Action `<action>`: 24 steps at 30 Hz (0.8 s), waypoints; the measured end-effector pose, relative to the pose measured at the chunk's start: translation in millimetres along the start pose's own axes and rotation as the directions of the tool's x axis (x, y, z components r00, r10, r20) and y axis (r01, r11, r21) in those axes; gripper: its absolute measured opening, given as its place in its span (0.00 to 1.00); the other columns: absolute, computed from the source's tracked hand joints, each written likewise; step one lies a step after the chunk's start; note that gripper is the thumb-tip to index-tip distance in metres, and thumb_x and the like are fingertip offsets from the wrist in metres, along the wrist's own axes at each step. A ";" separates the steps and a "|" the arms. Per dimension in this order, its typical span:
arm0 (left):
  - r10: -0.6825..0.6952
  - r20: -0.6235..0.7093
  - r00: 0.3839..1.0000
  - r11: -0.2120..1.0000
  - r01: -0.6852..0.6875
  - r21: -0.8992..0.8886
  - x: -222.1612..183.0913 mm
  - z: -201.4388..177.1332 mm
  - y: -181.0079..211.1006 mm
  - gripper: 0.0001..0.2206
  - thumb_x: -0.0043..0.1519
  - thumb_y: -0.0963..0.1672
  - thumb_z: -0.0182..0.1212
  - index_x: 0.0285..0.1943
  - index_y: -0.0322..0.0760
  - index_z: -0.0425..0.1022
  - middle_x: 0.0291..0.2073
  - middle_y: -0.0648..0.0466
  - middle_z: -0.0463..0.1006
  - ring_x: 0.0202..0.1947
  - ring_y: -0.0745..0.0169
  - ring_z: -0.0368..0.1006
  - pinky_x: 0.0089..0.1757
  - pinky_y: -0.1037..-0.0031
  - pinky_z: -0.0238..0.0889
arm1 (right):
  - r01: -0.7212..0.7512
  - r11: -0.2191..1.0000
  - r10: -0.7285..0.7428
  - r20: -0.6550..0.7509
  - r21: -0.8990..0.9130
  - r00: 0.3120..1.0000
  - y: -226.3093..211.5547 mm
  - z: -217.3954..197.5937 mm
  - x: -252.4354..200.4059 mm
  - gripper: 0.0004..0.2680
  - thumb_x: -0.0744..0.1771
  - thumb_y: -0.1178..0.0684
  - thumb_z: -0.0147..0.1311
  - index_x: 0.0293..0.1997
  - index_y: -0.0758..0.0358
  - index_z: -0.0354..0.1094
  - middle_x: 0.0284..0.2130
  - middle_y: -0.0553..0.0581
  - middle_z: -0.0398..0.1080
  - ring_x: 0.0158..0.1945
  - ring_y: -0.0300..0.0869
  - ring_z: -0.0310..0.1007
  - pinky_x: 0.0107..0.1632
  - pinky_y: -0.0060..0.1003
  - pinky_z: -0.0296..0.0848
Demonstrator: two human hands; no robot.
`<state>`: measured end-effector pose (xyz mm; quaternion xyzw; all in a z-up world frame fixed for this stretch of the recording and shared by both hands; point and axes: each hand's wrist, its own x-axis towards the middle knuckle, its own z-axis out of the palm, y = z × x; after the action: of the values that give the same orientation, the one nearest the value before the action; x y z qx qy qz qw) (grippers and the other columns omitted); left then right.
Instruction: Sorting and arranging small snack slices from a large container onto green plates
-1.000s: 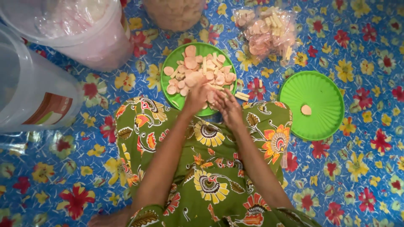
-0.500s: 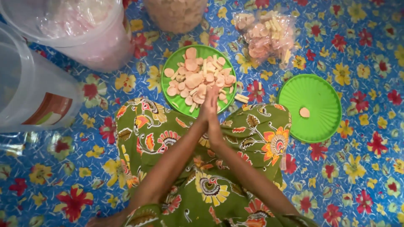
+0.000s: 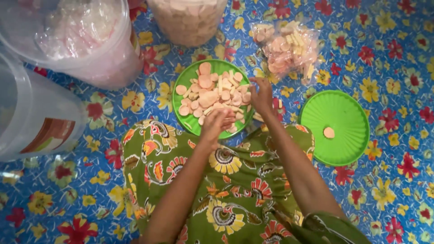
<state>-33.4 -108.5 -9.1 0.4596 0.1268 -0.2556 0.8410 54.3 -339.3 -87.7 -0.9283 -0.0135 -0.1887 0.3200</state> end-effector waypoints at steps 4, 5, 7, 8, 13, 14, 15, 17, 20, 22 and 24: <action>0.017 -0.110 0.994 1.000 -0.019 -0.018 14.1 -18.6 21.4 0.14 0.59 0.47 0.56 0.49 0.34 0.69 0.36 0.45 0.77 0.34 0.57 0.77 0.36 0.72 0.70 | 0.076 0.986 -0.069 0.050 -0.149 0.996 34.7 19.3 31.3 0.11 0.59 0.60 0.55 0.38 0.44 0.72 0.35 0.50 0.62 0.44 0.46 0.64 0.51 0.42 0.60; 0.024 -0.139 0.990 0.999 -0.027 -0.026 17.2 -22.4 27.0 0.14 0.59 0.46 0.55 0.49 0.34 0.70 0.35 0.46 0.77 0.33 0.59 0.77 0.36 0.73 0.71 | 0.084 0.973 -0.059 0.124 -0.215 0.991 46.4 27.2 36.2 0.12 0.60 0.57 0.54 0.43 0.40 0.68 0.40 0.48 0.59 0.49 0.45 0.59 0.52 0.44 0.59; 0.024 -0.171 0.985 0.999 -0.030 -0.032 22.9 -27.9 32.1 0.13 0.60 0.46 0.55 0.49 0.34 0.71 0.34 0.47 0.78 0.33 0.60 0.77 0.35 0.73 0.71 | 0.093 0.956 -0.037 0.199 -0.277 0.979 60.6 38.9 43.8 0.13 0.61 0.54 0.53 0.47 0.35 0.65 0.45 0.46 0.56 0.54 0.43 0.54 0.54 0.46 0.58; 0.011 -0.180 0.984 0.999 -0.018 -0.038 25.9 -29.5 32.7 0.13 0.60 0.45 0.55 0.50 0.34 0.71 0.34 0.47 0.77 0.33 0.59 0.77 0.36 0.72 0.71 | 0.148 0.936 -0.080 0.216 -0.320 0.973 62.7 43.1 47.5 0.15 0.60 0.53 0.56 0.48 0.34 0.64 0.47 0.48 0.56 0.55 0.44 0.53 0.56 0.46 0.53; -0.026 -0.173 0.985 0.999 0.020 -0.036 33.0 -31.4 33.6 0.12 0.60 0.45 0.53 0.49 0.33 0.70 0.33 0.48 0.77 0.32 0.61 0.77 0.35 0.74 0.70 | 0.326 0.881 -0.249 0.251 -0.342 0.935 11.1 26.7 61.7 0.14 0.58 0.49 0.60 0.44 0.40 0.66 0.47 0.53 0.56 0.56 0.51 0.52 0.55 0.48 0.51; -0.022 -0.164 0.986 0.999 0.016 -0.038 33.1 -30.2 34.6 0.12 0.60 0.45 0.54 0.49 0.33 0.70 0.33 0.48 0.77 0.32 0.60 0.77 0.35 0.74 0.70 | 0.370 0.866 -0.297 0.249 -0.336 0.922 5.3 24.0 62.8 0.13 0.57 0.50 0.61 0.43 0.40 0.67 0.47 0.54 0.57 0.57 0.52 0.52 0.54 0.50 0.52; -0.019 -0.154 0.988 0.999 0.012 -0.041 32.6 -29.0 35.4 0.13 0.60 0.45 0.54 0.49 0.33 0.70 0.33 0.48 0.77 0.32 0.60 0.77 0.35 0.74 0.70 | 0.413 0.849 -0.345 0.246 -0.329 0.906 -0.7 21.1 63.5 0.12 0.57 0.51 0.61 0.41 0.40 0.69 0.47 0.54 0.58 0.57 0.54 0.52 0.53 0.52 0.53; -0.017 -0.147 0.989 0.999 0.011 -0.039 33.4 -28.8 35.6 0.13 0.59 0.45 0.54 0.48 0.34 0.70 0.33 0.48 0.77 0.32 0.60 0.77 0.35 0.74 0.71 | 0.417 0.846 -0.355 0.233 -0.334 0.906 -0.1 23.4 64.1 0.12 0.56 0.51 0.63 0.39 0.44 0.68 0.46 0.54 0.58 0.58 0.54 0.52 0.53 0.51 0.53; 0.000 -0.135 0.991 0.999 -0.005 -0.035 34.9 -31.0 32.8 0.12 0.59 0.45 0.55 0.48 0.34 0.70 0.32 0.48 0.77 0.32 0.61 0.77 0.35 0.74 0.71 | 0.389 0.873 -0.354 0.167 -0.294 0.920 17.9 33.4 60.3 0.12 0.55 0.51 0.64 0.36 0.48 0.65 0.45 0.53 0.58 0.58 0.53 0.53 0.53 0.50 0.53; 0.012 -0.130 0.991 0.999 -0.016 -0.030 34.1 -31.5 33.0 0.12 0.59 0.45 0.55 0.48 0.34 0.70 0.32 0.48 0.78 0.32 0.61 0.77 0.34 0.75 0.71 | 0.356 0.902 -0.337 0.115 -0.246 0.934 18.1 29.6 56.1 0.12 0.56 0.52 0.65 0.34 0.48 0.62 0.43 0.52 0.58 0.57 0.53 0.54 0.53 0.50 0.52; 0.043 -0.157 0.987 0.999 -0.039 0.025 31.1 -29.5 34.6 0.12 0.59 0.45 0.54 0.47 0.33 0.71 0.31 0.49 0.77 0.30 0.63 0.76 0.34 0.76 0.70 | 0.273 0.962 -0.273 -0.024 -0.015 0.962 1.6 11.7 51.1 0.09 0.55 0.60 0.66 0.28 0.55 0.67 0.39 0.52 0.64 0.53 0.52 0.61 0.55 0.50 0.56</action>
<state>12.2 -78.0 -14.6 0.4900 0.1807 -0.2024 0.8284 105.9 -338.5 -78.8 -0.9170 -0.1361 -0.2429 0.2857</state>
